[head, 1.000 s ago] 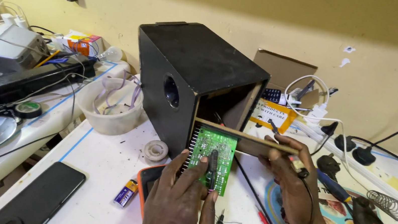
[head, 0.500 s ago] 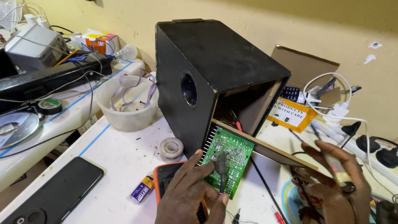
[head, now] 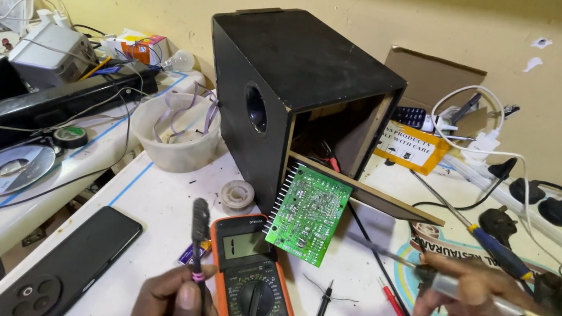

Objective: The person solders components on a circuit board and wires inside a subwoofer enclosure using a soldering iron and a multimeter.

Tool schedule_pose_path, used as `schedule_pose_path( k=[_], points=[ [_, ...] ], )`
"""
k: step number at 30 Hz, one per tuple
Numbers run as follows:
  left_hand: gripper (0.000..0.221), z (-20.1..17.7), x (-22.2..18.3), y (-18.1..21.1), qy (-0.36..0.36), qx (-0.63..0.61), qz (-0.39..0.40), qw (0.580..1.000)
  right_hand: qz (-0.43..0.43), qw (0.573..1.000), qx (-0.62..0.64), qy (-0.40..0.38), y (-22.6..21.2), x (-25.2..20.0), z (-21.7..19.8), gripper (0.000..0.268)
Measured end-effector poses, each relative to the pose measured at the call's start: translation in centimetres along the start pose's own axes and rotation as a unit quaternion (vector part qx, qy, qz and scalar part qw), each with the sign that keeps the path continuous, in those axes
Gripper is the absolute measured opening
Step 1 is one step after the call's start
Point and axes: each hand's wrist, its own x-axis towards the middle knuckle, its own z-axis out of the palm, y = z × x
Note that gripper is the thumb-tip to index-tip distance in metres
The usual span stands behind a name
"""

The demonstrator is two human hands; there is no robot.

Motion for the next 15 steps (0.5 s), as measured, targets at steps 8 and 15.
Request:
schedule_pose_path(
  k=[8, 15],
  points=[
    [0.033, 2.7, 0.2, 4.1, -0.105, 0.292, 0.130, 0.942, 0.101, 0.957, -0.244, 0.118, -2.3, -0.1, 3.0, 0.035],
    [0.031, 3.3, 0.0, 3.6, -0.077, 0.307, 0.109, 0.942, 0.253, 0.869, -0.413, 0.102, -3.7, 0.7, 2.7, 0.033]
  ],
)
